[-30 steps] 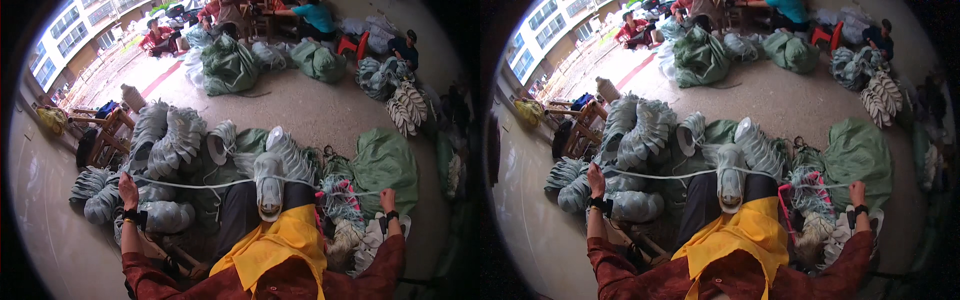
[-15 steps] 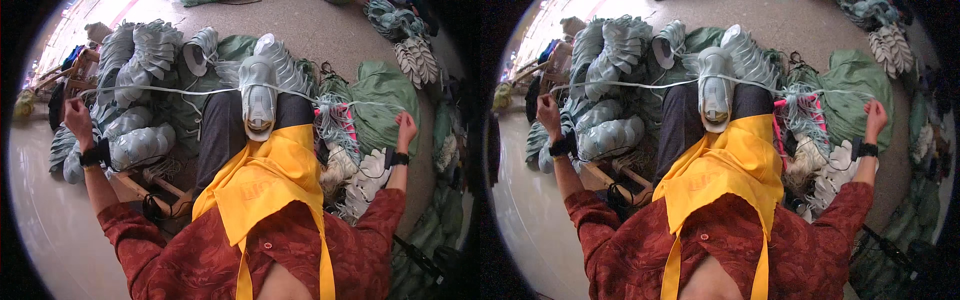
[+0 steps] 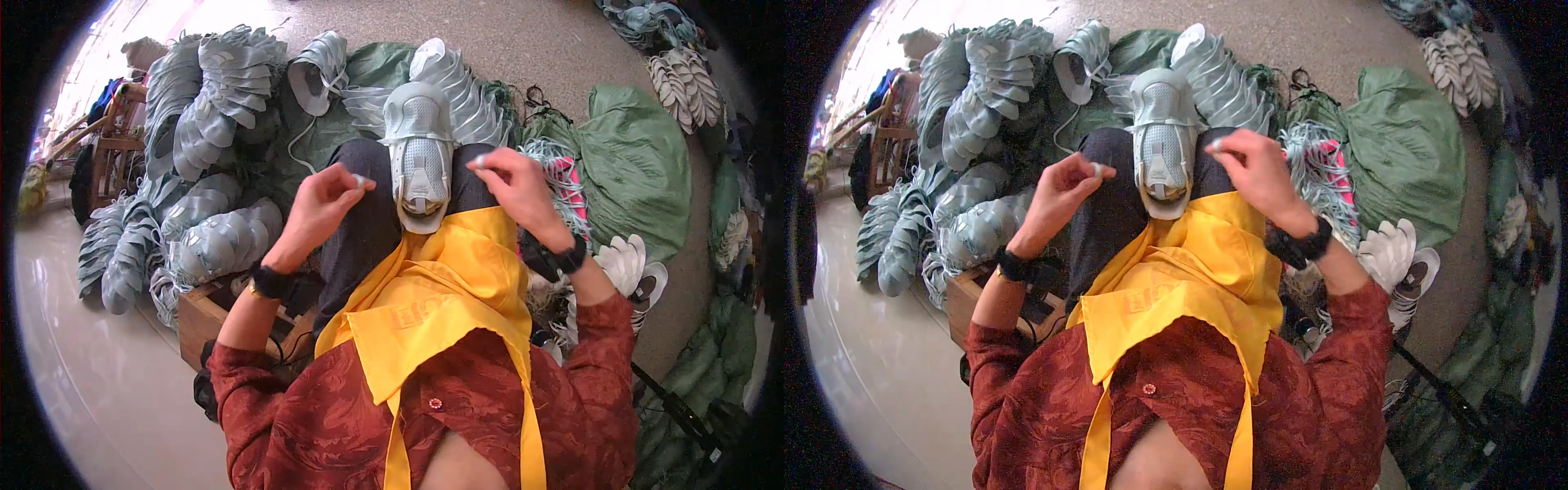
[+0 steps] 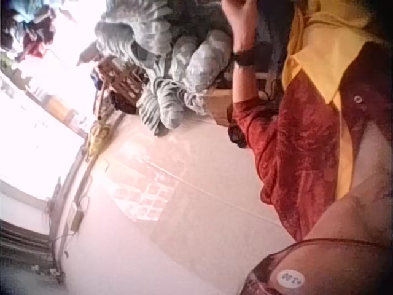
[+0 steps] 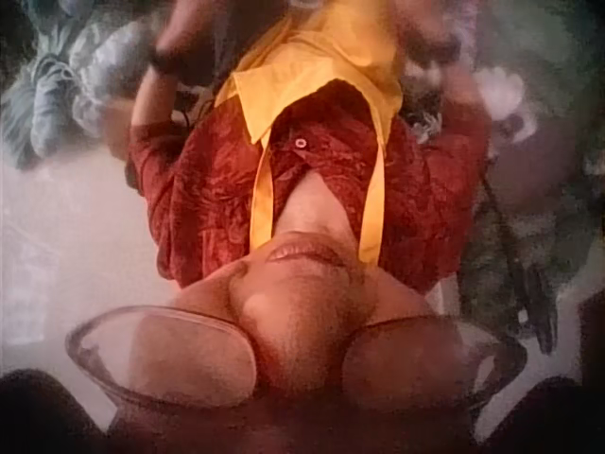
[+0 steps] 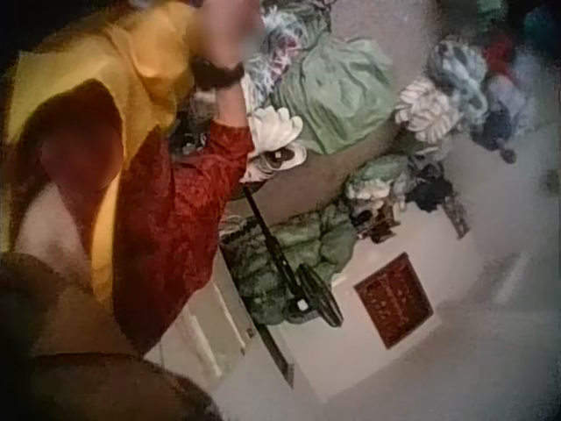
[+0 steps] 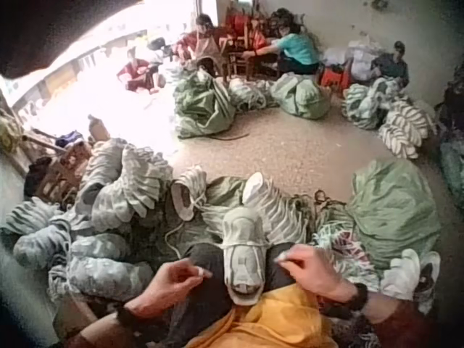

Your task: The person sits on the floor and threads white shoelaces through the eyelets of a light-colored sneaker. They pull the laces tight and tie a knot to secure them. The person then picks up another shoe and repeats the lacing process.

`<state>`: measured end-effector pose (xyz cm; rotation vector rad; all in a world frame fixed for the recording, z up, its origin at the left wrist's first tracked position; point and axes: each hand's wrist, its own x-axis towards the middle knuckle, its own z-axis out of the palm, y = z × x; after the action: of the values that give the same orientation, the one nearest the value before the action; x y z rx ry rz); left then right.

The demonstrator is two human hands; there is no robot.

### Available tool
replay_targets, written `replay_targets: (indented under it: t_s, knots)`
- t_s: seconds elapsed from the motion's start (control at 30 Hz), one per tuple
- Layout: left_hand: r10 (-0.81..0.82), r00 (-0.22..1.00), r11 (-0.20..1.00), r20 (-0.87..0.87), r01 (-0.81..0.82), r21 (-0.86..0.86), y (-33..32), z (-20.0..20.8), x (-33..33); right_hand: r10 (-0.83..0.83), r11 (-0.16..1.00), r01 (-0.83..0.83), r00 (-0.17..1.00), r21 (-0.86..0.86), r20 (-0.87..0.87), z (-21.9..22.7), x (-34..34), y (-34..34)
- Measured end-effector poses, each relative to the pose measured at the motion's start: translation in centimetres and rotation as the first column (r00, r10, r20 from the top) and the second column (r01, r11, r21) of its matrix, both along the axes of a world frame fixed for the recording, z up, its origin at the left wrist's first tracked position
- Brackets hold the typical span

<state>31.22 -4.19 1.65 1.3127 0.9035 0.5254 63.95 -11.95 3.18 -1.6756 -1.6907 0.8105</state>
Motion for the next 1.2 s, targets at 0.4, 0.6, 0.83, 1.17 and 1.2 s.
replay_targets:
  t_s: [0.4, 0.6, 0.83, 1.17, 1.2]
  knots:
    - [0.175, 0.957, 0.916, -0.232, -0.072, 0.394, 2.5, -1.8, 6.8, -0.055, 0.968, 0.056, 0.998, 0.245, -0.009, -3.5, -2.4, 6.4]
    - [0.234, 0.962, 0.906, -0.140, -0.163, 0.392, 3.5, -3.9, 7.6, -0.142, 0.982, 0.173, 0.935, 0.069, -0.326, -4.0, -2.1, 6.4]
    - [0.223, 0.970, 0.927, -0.093, -0.182, 0.328, 3.7, -4.3, 7.4, -0.155, 0.985, 0.170, 0.880, -0.008, -0.448, -4.3, -2.2, 6.3]
    - [0.200, 0.977, 0.958, -0.080, -0.177, 0.227, 3.7, -4.0, 7.4, -0.138, 0.983, 0.169, 0.938, 0.072, -0.317, -4.1, -3.3, 6.2]
    - [0.206, 0.978, 0.961, -0.041, -0.194, 0.197, 3.8, -3.9, 7.5, -0.127, 0.984, 0.155, 0.954, 0.083, -0.272, -4.2, -3.3, 6.6]
